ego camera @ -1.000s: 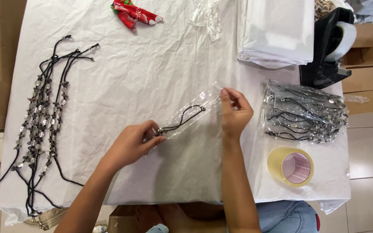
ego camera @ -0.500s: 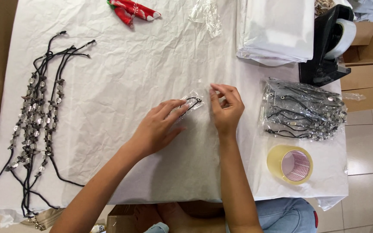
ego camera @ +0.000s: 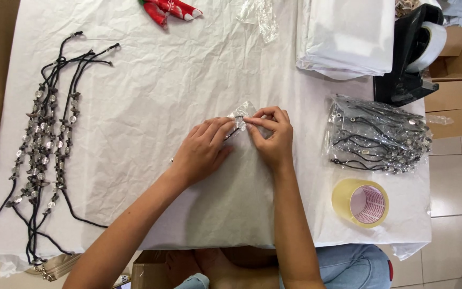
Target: Packaging necklaces into thin plastic sleeves and attaching decorative fabric items.
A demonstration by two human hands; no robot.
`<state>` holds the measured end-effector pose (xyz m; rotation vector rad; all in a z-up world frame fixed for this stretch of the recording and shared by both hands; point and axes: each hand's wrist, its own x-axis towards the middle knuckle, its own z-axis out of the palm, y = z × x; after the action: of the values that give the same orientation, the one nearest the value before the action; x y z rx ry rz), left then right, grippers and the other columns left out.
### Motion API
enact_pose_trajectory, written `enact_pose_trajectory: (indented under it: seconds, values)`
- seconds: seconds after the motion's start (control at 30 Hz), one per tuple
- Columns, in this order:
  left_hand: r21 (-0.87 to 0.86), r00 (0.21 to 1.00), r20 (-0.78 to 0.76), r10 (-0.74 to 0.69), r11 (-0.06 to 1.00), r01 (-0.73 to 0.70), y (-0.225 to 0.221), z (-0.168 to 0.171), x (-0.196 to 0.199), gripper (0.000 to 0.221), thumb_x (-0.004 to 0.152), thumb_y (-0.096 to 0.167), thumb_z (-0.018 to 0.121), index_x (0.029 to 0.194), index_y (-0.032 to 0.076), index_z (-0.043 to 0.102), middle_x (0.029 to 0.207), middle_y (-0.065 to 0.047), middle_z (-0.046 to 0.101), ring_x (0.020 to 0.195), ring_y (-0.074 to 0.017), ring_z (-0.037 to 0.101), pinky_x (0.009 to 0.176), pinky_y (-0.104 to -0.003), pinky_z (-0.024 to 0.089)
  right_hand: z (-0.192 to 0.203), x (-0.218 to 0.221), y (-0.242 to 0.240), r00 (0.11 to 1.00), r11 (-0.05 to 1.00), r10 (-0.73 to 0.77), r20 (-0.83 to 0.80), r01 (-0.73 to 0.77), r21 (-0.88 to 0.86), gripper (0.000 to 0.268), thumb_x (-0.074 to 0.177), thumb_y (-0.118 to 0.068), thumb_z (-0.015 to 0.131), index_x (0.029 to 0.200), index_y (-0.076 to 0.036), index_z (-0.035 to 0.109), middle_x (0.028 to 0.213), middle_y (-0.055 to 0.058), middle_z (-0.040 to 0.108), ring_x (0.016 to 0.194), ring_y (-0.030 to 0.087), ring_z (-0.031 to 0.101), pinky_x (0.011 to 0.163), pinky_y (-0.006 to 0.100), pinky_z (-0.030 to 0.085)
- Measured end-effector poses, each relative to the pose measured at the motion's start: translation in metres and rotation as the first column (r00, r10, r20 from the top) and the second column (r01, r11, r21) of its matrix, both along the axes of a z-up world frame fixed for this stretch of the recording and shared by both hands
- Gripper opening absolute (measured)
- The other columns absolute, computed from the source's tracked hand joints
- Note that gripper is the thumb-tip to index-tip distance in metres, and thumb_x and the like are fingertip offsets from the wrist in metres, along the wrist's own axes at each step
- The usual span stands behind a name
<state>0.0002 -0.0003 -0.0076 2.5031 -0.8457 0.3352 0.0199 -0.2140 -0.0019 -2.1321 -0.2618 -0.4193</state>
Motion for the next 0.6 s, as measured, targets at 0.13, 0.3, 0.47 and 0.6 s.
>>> enact_pose_trajectory:
  seconds: [0.13, 0.3, 0.47, 0.6]
  values:
    - [-0.019, 0.999, -0.017, -0.029, 0.999, 0.028, 0.001, 0.004, -0.001, 0.057, 0.094, 0.028, 0.065, 0.146, 0.010, 0.051, 0.133, -0.010, 0.059, 0.130, -0.0294, 0.058, 0.100, -0.042, 0.050, 0.000, -0.002, 0.000, 0.999, 1.000, 0.013, -0.031, -0.012, 0.028, 0.015, 0.088, -0.018, 0.078, 0.100, -0.024, 0.084, 0.097, -0.001, 0.066, 0.087, 0.018, 0.055, 0.085, 0.030, 0.049]
    - [-0.019, 1.000, 0.020, -0.015, 1.000, 0.016, 0.000, 0.001, -0.002, 0.046, 0.098, 0.028, 0.061, 0.141, 0.011, 0.058, 0.138, -0.013, 0.055, 0.131, -0.0342, 0.054, 0.100, -0.045, 0.050, 0.001, -0.001, 0.000, 1.000, 0.999, 0.015, 0.020, -0.014, -0.052, 0.010, 0.092, -0.025, 0.077, 0.099, -0.023, 0.083, 0.099, 0.004, 0.063, 0.090, 0.024, 0.054, 0.086, 0.036, 0.049]
    - [0.078, 0.998, 0.062, -0.015, 0.997, 0.011, -0.002, 0.002, -0.004, 0.046, 0.097, 0.029, 0.059, 0.140, 0.012, 0.058, 0.143, -0.007, 0.054, 0.136, -0.0264, 0.052, 0.104, -0.040, 0.047, 0.011, -0.004, 0.004, 0.993, 0.993, -0.115, -0.010, 0.115, -0.009, 0.015, 0.095, -0.025, 0.074, 0.107, -0.018, 0.078, 0.111, 0.005, 0.060, 0.104, 0.027, 0.058, 0.093, 0.039, 0.048]
    - [0.119, 0.997, 0.077, 0.005, 0.993, -0.015, -0.003, 0.007, -0.005, 0.049, 0.097, 0.029, 0.059, 0.144, 0.014, 0.055, 0.146, -0.004, 0.053, 0.138, -0.0235, 0.051, 0.106, -0.038, 0.044, 0.001, -0.002, 0.004, 0.973, 0.973, -0.229, -0.023, 0.228, -0.023, 0.022, 0.097, -0.035, 0.074, 0.112, -0.018, 0.074, 0.103, 0.000, 0.063, 0.099, 0.022, 0.062, 0.092, 0.036, 0.050]
